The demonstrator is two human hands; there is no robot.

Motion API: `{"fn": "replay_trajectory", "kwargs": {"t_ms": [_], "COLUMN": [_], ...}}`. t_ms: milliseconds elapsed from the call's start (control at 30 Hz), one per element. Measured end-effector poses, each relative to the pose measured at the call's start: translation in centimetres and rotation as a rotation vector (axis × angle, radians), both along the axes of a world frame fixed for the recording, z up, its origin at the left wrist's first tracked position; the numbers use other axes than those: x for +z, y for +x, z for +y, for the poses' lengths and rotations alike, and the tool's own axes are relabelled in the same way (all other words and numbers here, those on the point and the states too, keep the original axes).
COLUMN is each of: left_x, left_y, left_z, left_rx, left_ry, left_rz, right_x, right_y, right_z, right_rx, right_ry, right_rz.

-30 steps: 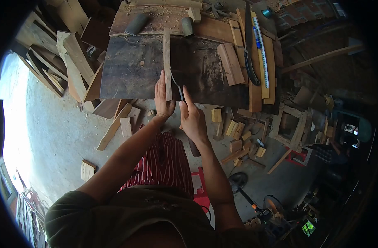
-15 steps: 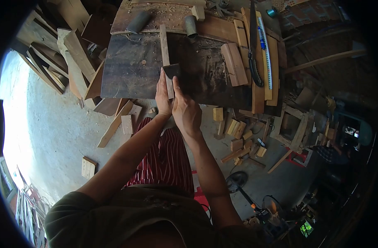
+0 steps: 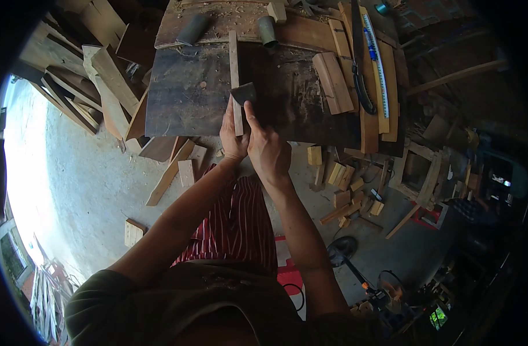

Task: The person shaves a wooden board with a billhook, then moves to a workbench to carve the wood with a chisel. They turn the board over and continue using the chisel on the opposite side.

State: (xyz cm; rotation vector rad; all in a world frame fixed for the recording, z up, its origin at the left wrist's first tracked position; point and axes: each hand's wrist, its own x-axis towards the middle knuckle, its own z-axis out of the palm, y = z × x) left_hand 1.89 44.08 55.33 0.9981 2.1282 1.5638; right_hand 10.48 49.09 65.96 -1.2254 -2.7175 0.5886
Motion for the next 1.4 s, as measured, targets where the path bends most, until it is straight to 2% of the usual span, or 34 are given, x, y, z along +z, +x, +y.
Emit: {"fn": "replay_trajectory", "kwargs": {"t_ms": [133,200,233,333,367,467,567,633,700,733,767,833,900,933,967,1033,1100,1200,1267,1300,1367,1400], "left_x": [-0.4,-0.6,-0.7,-1.0,-1.1,-0.6,0.2,0.8,2.0,2.8,3.3,4.3,4.8,4.5,4.1,5.7,5.3,6.5,5.4,4.1,2.1,2.9], "left_y": [0.0,0.3,0.2,0.4,0.3,0.0,-2.0,-4.1,-6.5,-8.2,-9.8,-12.2,-13.5,-14.8,-15.8,-17.2,-19.3,-18.7,-17.1,-16.0,-13.1,-11.4], "left_z": [0.5,0.6,0.4,0.5,0.6,0.0,-1.5,-3.8,-6.2,-7.6,-9.0,-10.7,-11.1,-10.8,-10.3,-7.7,-4.1,1.1,3.5,3.7,3.0,1.1], "left_rx": [0.031,0.050,0.039,0.046,0.042,0.034,0.046,-0.069,-0.139,-0.202,-0.263,-0.397,-0.436,-0.514,-0.590,-0.578,-0.758,-0.708,-0.467,-0.481,-0.319,-0.356], "left_ry": [0.012,0.012,-0.005,0.019,0.004,0.011,0.099,0.087,0.116,0.043,-0.033,-0.052,-0.045,-0.052,-0.056,-0.026,-0.144,-0.112,0.100,0.097,0.126,0.027], "left_rz": [0.066,0.087,0.109,0.108,0.091,0.048,-0.034,-0.172,-0.599,-0.621,-0.642,-0.652,-0.740,-0.755,-0.767,-0.795,-0.513,-0.404,-0.394,-0.398,-0.026,0.138], "right_x": [-0.7,1.1,1.2,1.3,1.2,-0.8,-0.2,1.1,-1.9,-1.7,-1.5,-0.8,-0.2,2.9,3.3,3.3,1.0,0.8,-0.8,-2.3,-3.1,-4.5], "right_y": [0.3,0.7,0.9,0.7,0.5,0.4,1.7,2.2,2.7,2.4,2.5,2.6,3.4,3.6,4.3,5.8,7.5,7.5,6.3,5.7,3.2,2.3], "right_z": [0.7,2.0,2.1,1.3,0.8,-0.4,-0.4,0.3,2.3,3.2,4.6,7.2,9.4,9.4,9.4,9.1,7.0,2.4,0.2,-0.5,-1.9,-2.0], "right_rx": [0.008,-0.295,-0.299,-0.414,-0.410,-0.266,-0.350,-0.310,-0.200,-0.222,-0.204,-0.041,0.055,-0.077,-0.072,-0.018,0.039,-0.210,-0.317,-0.364,-0.465,-0.396], "right_ry": [0.019,-1.238,-1.230,-1.446,-1.442,-0.960,-0.970,-0.719,-0.332,-0.317,-0.303,0.051,-0.041,-0.567,-0.560,-0.736,-0.471,-0.408,-0.339,-0.301,-0.243,-0.067], "right_rz": [0.163,0.485,0.492,0.657,0.657,0.559,0.646,0.471,0.446,0.537,0.507,0.480,0.402,0.320,0.318,0.127,0.178,0.370,0.408,0.445,0.498,0.513]}}
